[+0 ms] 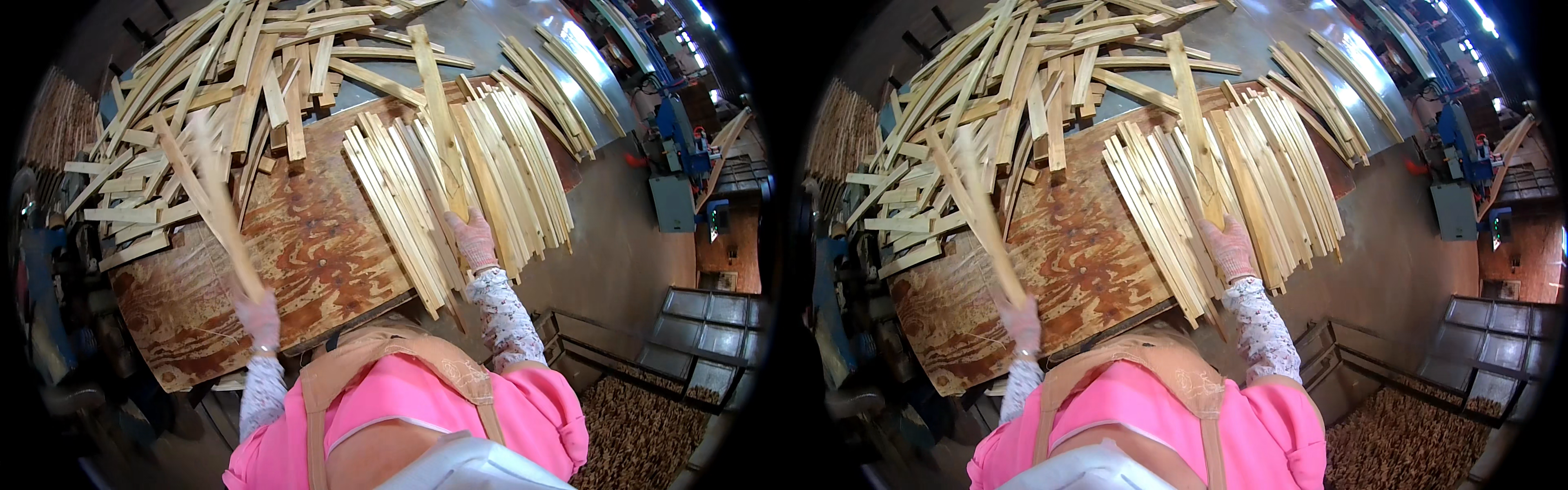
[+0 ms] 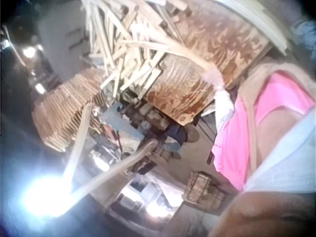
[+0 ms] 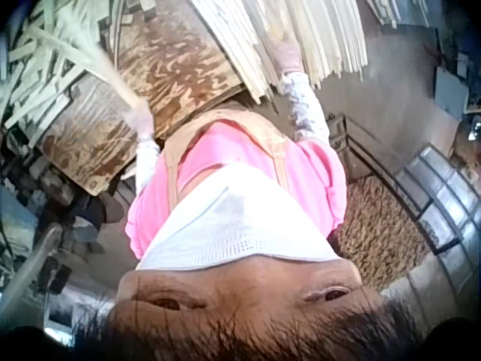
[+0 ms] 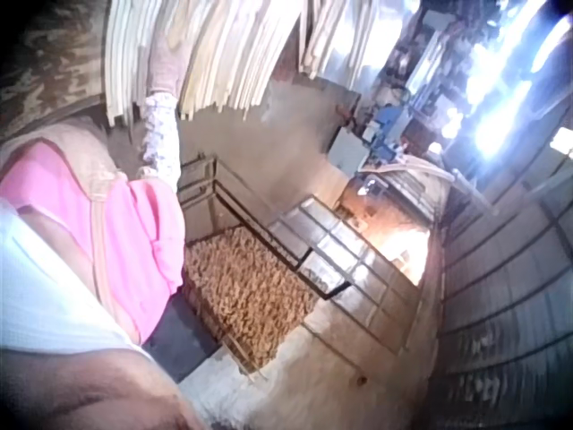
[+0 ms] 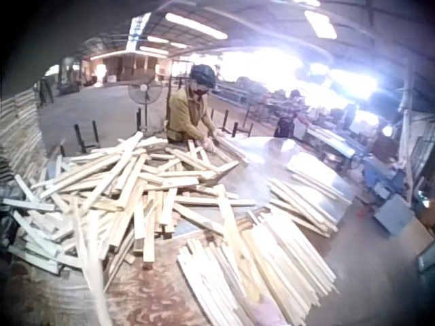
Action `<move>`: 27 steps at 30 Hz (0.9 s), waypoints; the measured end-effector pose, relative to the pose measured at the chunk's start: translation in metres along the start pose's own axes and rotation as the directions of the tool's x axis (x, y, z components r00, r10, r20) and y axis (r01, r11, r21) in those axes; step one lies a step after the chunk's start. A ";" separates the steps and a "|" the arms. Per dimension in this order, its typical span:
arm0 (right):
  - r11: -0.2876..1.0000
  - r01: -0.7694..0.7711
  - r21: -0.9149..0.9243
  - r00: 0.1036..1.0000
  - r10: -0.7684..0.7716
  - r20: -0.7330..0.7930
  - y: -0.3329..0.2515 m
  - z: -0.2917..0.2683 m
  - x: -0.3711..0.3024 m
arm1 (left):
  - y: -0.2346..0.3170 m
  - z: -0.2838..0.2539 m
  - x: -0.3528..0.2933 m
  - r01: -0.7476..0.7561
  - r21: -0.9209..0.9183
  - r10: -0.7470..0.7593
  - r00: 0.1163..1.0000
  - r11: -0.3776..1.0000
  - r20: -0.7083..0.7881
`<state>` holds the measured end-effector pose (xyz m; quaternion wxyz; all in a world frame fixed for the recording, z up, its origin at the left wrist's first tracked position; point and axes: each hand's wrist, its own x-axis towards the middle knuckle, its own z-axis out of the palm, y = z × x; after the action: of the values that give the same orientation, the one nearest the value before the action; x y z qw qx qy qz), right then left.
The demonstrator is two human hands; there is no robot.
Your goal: The person repeatedly picks up thin wooden strips from a large pile on a workbench and arranges them into a neat, aligned stack. The person handles the strips by hand, moving them from a disorganized pile to a growing organized stack on the right side of the bench.
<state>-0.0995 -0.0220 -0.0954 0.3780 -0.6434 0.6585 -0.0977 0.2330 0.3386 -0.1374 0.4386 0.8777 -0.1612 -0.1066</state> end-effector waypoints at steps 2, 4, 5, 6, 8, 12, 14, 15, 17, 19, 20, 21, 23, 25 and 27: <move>0.980 -0.015 0.199 0.991 -0.012 0.133 -0.033 -0.004 -0.017 | -0.061 0.012 -0.065 0.070 -0.139 -0.061 0.995 0.988 0.074; 0.958 -0.039 0.283 0.986 -0.010 0.169 -0.033 0.002 -0.013 | -0.064 0.019 -0.103 0.126 -0.004 -0.120 0.950 0.992 0.288; 0.944 -0.057 0.324 0.981 -0.007 0.193 -0.033 0.006 -0.011 | -0.067 0.032 -0.121 0.136 -0.098 -0.103 0.951 0.986 0.291; 0.924 -0.067 0.377 0.979 -0.012 0.202 -0.032 0.012 -0.007 | -0.069 0.047 -0.138 0.145 -0.193 -0.085 0.954 0.970 0.288; 0.877 -0.090 0.473 0.976 -0.017 0.218 -0.028 0.027 -0.001 | -0.067 0.078 -0.156 -0.146 0.222 0.079 0.954 0.964 0.288; 0.726 -0.076 0.683 0.969 -0.109 0.223 -0.039 0.055 -0.005 | 0.013 0.122 -0.168 -0.197 0.315 -0.067 0.744 0.928 0.665; 0.722 -0.070 0.688 0.938 -0.187 0.292 -0.053 0.064 -0.014 | 0.069 0.129 -0.153 -0.361 0.168 0.015 0.453 0.917 0.891; 0.738 -0.053 0.673 0.925 -0.217 0.311 -0.067 0.065 -0.026 | 0.084 0.134 -0.153 -0.473 0.120 0.085 0.390 0.873 0.917; 0.773 0.047 0.633 0.888 -0.323 0.328 -0.081 0.073 -0.045 | 0.076 0.138 -0.153 -0.651 -0.059 0.321 0.292 0.757 0.901; 0.788 0.206 0.580 0.810 -0.470 0.351 -0.078 0.077 -0.057 | 0.090 0.103 -0.128 -0.590 -0.045 0.389 0.472 0.806 0.791; 0.849 0.288 0.443 0.756 -0.485 0.439 -0.091 0.072 -0.075 | 0.078 0.075 -0.114 -0.577 -0.050 0.479 0.624 0.815 0.617; 0.869 0.388 0.306 0.681 -0.494 0.540 -0.104 0.066 -0.090 | 0.051 0.051 -0.104 -0.645 0.041 0.597 0.727 0.763 0.340; 0.798 0.580 0.163 0.503 -0.508 0.699 -0.107 0.071 -0.110 | -0.001 -0.020 -0.078 -0.672 0.362 0.727 0.686 0.645 -0.022; 0.568 0.792 0.224 0.136 -0.522 0.842 -0.126 0.085 -0.150 | -0.044 -0.118 -0.064 -0.573 0.640 0.780 0.622 0.512 -0.066; 0.496 0.822 0.282 -0.058 -0.419 0.906 -0.144 0.107 -0.206 | -0.084 -0.228 -0.088 -0.392 0.897 0.744 0.657 0.204 0.117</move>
<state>0.0552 0.1840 -0.0048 0.4543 -0.8572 -0.0582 0.2355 0.2429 0.5869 -0.0660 -0.0449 0.8440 -0.4292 0.3185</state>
